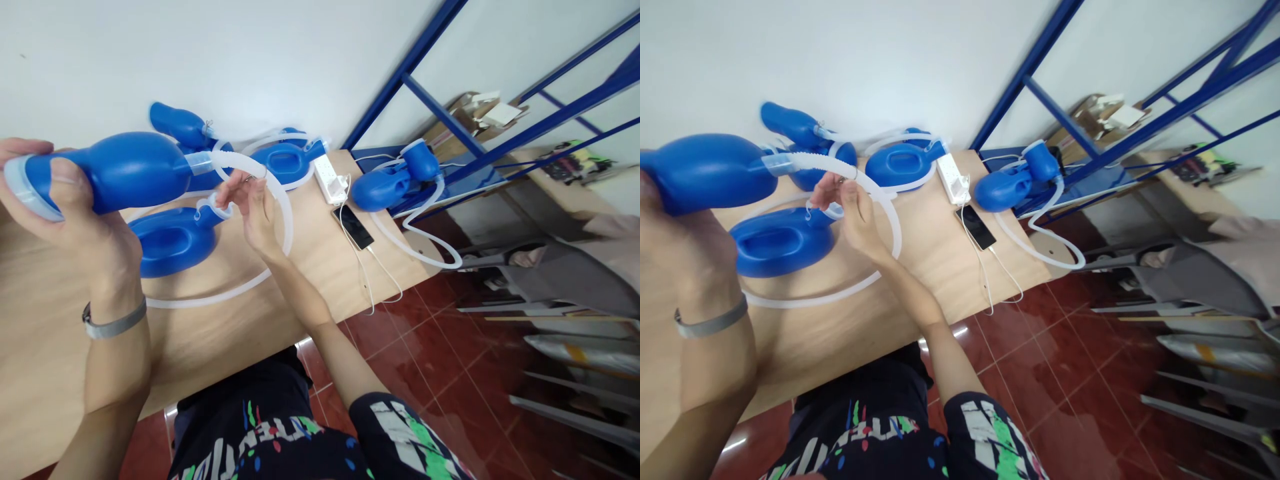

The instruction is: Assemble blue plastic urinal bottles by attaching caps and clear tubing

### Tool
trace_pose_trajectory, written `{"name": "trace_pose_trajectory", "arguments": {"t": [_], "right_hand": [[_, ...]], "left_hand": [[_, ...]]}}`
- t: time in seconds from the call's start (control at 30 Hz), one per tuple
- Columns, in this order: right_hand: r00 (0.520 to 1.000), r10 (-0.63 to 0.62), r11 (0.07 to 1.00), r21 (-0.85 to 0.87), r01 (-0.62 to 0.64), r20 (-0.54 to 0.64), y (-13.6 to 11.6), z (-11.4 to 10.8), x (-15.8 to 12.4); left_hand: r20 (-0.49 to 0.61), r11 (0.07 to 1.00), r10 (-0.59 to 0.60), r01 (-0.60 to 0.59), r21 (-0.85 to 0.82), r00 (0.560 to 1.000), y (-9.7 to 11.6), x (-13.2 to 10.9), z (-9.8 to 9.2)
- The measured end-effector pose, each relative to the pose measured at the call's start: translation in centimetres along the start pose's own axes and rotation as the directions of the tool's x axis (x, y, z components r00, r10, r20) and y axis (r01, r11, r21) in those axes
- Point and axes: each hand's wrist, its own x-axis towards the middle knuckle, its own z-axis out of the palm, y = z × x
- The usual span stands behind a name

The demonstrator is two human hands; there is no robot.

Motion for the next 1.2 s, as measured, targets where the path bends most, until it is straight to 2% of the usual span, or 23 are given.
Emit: {"name": "trace_pose_trajectory", "arguments": {"t": [0.07,0.1,0.17,0.27,0.33,0.43,0.53,0.63,0.73,0.83,0.97,1.1,1.2], "right_hand": [[0.999,-0.035,0.998,0.056,0.034,-0.001,-0.4,0.0,-0.4],[0.999,-0.036,0.997,0.063,0.035,0.013,-0.6,-0.1,-0.4],[0.994,-0.001,0.999,0.040,-0.003,0.105,-1.1,-0.3,-0.4],[0.962,0.102,0.994,-0.064,-0.089,0.253,-1.8,-0.6,-0.3],[0.955,0.123,0.989,-0.117,-0.094,0.269,-2.2,-0.7,-0.3],[0.951,0.122,0.983,-0.165,-0.077,0.286,-2.5,-0.9,-0.1],[0.919,0.176,0.976,-0.184,-0.116,0.353,-2.7,-1.5,-0.1],[0.887,0.266,0.963,-0.150,-0.224,0.377,-3.2,-1.6,-0.3],[0.866,0.382,0.923,-0.095,-0.372,0.321,-3.9,-1.3,-0.4],[0.844,0.447,0.890,-0.055,-0.452,0.295,-4.4,-1.0,-0.1],[0.821,0.441,0.887,-0.038,-0.460,0.361,-3.6,-1.2,0.6],[0.859,0.353,0.922,0.019,-0.387,0.371,-2.7,-1.5,0.5],[0.854,0.363,0.920,0.000,-0.392,0.373,-3.0,-1.6,0.0]], "left_hand": [[-0.171,0.991,0.123,-0.129,-0.023,0.977,0.1,-0.2,0.5],[-0.208,0.986,0.155,-0.164,-0.031,0.966,0.1,-0.3,0.7],[-0.170,0.982,0.165,-0.177,-0.060,0.972,0.0,-0.6,0.9],[-0.044,0.975,0.181,-0.185,-0.125,0.982,0.2,-1.3,0.8],[0.027,0.971,0.191,-0.185,-0.148,0.981,0.5,-1.8,0.6],[0.077,0.976,0.162,-0.149,-0.157,0.984,0.9,-2.1,0.1],[0.122,0.984,0.123,-0.105,-0.143,0.985,0.7,-1.8,-0.5],[0.122,0.980,0.159,-0.142,-0.140,0.980,0.1,-1.5,-0.7],[0.095,0.971,0.206,-0.192,-0.140,0.974,-0.4,-1.3,-0.6],[0.081,0.973,0.196,-0.184,-0.135,0.977,-0.6,-1.3,-0.6],[0.076,0.981,0.160,-0.150,-0.122,0.984,-1.0,-1.1,-0.7],[0.063,0.970,0.205,-0.194,-0.146,0.977,-1.6,-0.9,-0.6],[0.057,0.970,0.195,-0.184,-0.157,0.979,-1.7,-0.9,-0.5]]}}
